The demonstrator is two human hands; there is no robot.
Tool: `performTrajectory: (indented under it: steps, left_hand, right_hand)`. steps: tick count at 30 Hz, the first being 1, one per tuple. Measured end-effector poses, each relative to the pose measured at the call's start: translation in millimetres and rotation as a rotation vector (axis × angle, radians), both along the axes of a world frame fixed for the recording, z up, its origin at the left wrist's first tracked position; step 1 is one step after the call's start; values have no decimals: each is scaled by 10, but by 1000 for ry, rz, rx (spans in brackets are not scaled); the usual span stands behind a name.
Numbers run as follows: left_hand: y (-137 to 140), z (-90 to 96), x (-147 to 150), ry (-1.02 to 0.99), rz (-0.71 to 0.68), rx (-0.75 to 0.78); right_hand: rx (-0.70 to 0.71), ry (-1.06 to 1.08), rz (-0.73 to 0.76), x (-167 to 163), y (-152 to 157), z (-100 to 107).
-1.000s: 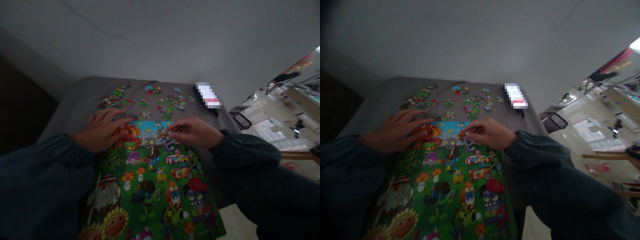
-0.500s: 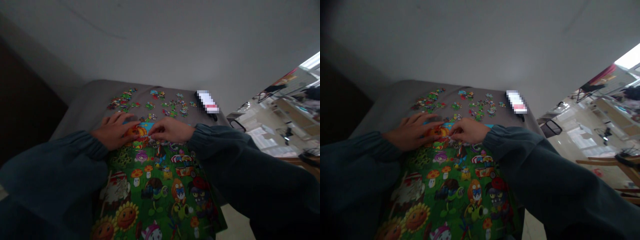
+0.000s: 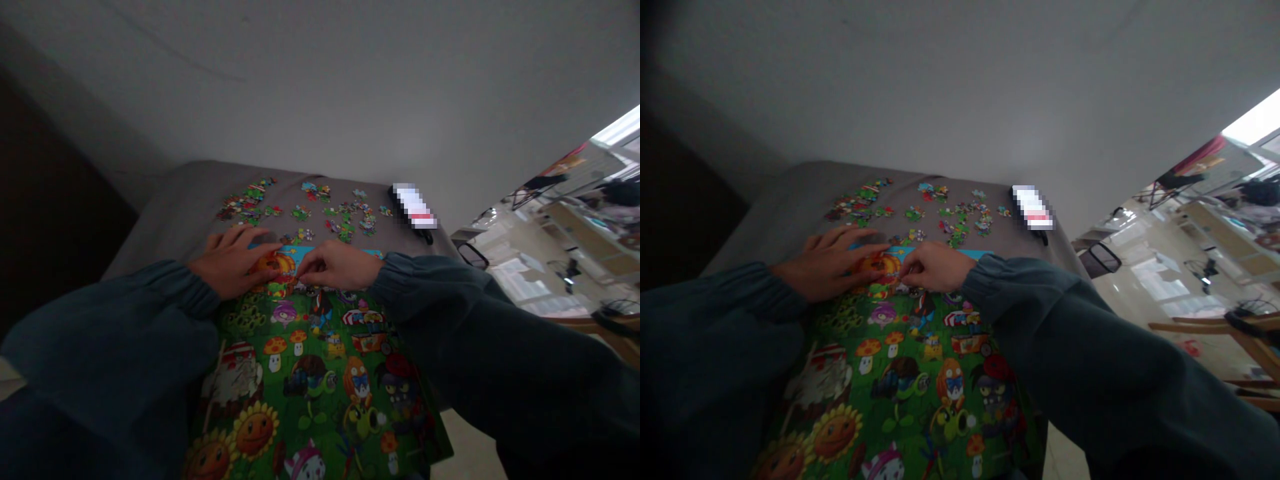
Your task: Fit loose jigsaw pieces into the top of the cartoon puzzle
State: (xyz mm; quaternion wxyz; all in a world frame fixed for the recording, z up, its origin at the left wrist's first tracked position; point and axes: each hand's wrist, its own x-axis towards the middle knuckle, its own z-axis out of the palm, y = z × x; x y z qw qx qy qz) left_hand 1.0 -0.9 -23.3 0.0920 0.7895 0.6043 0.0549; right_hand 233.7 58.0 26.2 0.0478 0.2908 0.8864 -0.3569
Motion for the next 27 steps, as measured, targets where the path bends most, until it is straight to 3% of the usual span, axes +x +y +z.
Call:
performTrajectory:
  steps: [8, 13, 16, 18, 22, 27]
  left_hand:
    - [2, 37, 15, 4, 31, -23]
    - [-3, 56, 11, 19, -10, -5]
    - [-24, 79, 54, 2, -46, 33]
    - [-37, 92, 89, 1, -66, 54]
    - [-27, 100, 115, 13, -43, 46]
    - [14, 93, 84, 49, 36, 37]
  right_hand:
    - [109, -21, 69, -28, -14, 8]
    - [121, -36, 4, -68, -62, -12]
    - [127, -23, 53, -78, -42, 6]
    - [164, -5, 74, -68, 39, 49]
    - [359, 13, -33, -55, 342, 133]
    - [496, -2, 27, -229, 581, 33]
